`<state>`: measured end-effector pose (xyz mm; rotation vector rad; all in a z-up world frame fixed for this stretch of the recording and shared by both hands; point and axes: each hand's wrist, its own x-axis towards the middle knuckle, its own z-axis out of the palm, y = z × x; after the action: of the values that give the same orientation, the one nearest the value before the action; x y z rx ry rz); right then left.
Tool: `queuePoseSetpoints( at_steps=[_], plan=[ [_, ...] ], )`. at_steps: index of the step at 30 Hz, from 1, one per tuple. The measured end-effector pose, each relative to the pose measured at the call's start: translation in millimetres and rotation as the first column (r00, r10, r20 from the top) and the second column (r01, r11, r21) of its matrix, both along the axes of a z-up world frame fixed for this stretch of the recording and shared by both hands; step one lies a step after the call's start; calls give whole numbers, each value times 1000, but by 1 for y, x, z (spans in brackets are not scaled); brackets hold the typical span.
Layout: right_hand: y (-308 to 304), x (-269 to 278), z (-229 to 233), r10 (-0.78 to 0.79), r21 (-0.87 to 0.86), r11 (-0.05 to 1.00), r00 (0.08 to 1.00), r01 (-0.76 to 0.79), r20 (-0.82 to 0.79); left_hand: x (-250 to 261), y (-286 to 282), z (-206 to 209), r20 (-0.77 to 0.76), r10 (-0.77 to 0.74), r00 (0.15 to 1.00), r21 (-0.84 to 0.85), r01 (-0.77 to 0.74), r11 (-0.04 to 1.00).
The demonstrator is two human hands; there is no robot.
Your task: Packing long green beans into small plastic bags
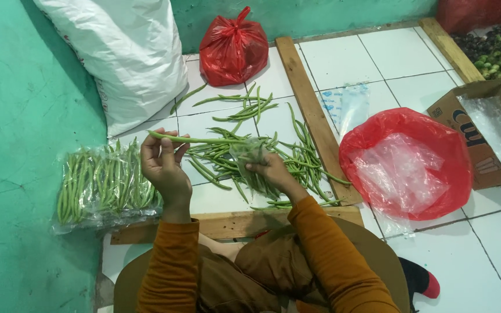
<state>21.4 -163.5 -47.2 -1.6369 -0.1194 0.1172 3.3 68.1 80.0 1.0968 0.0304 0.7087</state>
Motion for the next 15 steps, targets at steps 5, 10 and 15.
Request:
queuePoseSetpoints(
  at_steps=[5,10,15],
  plan=[
    [3,-7,30,101,70,992,995,-101,-3,-8,-14,3,2,-67,998,133,66,989],
    [3,-8,24,169,110,980,985,-165,-24,-12,-22,5,-17,-132,991,246,132,960],
    [4,-6,18,233,103,967,972,-231,-4,-13,-27,6,-5,-151,988,347,143,927]
  ],
)
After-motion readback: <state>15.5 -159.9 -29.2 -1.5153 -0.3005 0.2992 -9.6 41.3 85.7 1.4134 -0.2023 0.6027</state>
